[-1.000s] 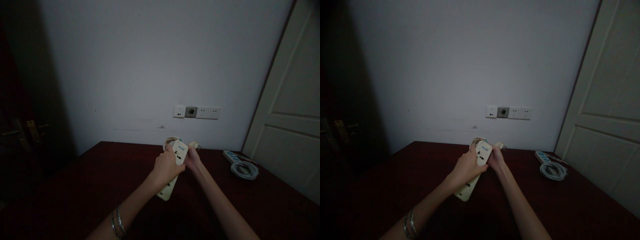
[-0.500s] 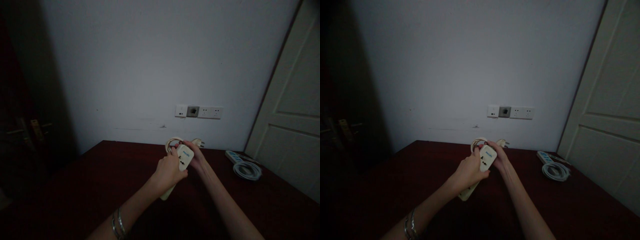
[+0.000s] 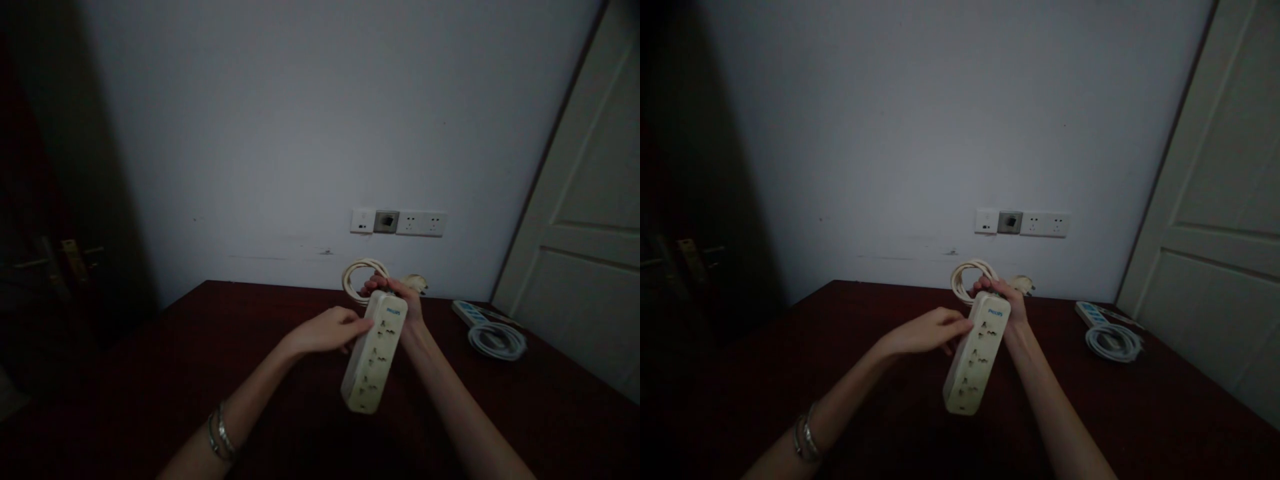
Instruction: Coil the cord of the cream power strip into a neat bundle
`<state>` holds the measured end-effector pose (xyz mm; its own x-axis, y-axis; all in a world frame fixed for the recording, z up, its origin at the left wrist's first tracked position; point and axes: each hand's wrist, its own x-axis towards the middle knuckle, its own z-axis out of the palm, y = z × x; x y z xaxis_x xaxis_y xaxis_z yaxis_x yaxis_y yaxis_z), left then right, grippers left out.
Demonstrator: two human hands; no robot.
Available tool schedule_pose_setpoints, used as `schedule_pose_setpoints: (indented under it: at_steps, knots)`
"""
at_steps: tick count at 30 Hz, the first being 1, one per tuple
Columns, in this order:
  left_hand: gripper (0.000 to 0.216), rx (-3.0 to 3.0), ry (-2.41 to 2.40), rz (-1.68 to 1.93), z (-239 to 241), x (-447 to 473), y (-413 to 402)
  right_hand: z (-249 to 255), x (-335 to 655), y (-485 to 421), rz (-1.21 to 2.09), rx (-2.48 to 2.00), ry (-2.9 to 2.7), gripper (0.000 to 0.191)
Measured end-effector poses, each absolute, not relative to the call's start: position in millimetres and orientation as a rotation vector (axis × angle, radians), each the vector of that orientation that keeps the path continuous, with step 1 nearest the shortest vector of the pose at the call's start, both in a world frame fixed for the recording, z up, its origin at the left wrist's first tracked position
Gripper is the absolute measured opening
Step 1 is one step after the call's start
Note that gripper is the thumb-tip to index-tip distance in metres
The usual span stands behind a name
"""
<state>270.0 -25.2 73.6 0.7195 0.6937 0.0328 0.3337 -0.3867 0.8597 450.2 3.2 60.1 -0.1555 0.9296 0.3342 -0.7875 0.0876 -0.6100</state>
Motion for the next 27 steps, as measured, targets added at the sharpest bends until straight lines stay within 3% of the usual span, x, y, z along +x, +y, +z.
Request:
schedule_pose_setpoints:
  at_steps: [2, 15, 19, 27]
  knots:
    - [0.048, 1.867, 0.745, 0.397, 79.4, 259.6, -13.2, 62.0, 447.0, 1.5, 1.493, -0.135, -0.819, 0.009]
    - [0.030, 1.195, 0.396, 1.496, 57.7, 297.8, 17.9, 55.8, 421.5, 5.9, 1.399, -0.386, -0.965, 0.024]
    - [0.024, 1.191, 0.314, 1.468, 66.8, 288.8, 14.3, 52.1, 417.4, 6.4, 1.411, -0.446, -0.963, 0.029]
    - [0.033, 1.421, 0.354, 1.301, 77.2, 273.5, 13.7, 51.0, 415.8, 6.3, 1.466, -0.423, -1.068, 0.029]
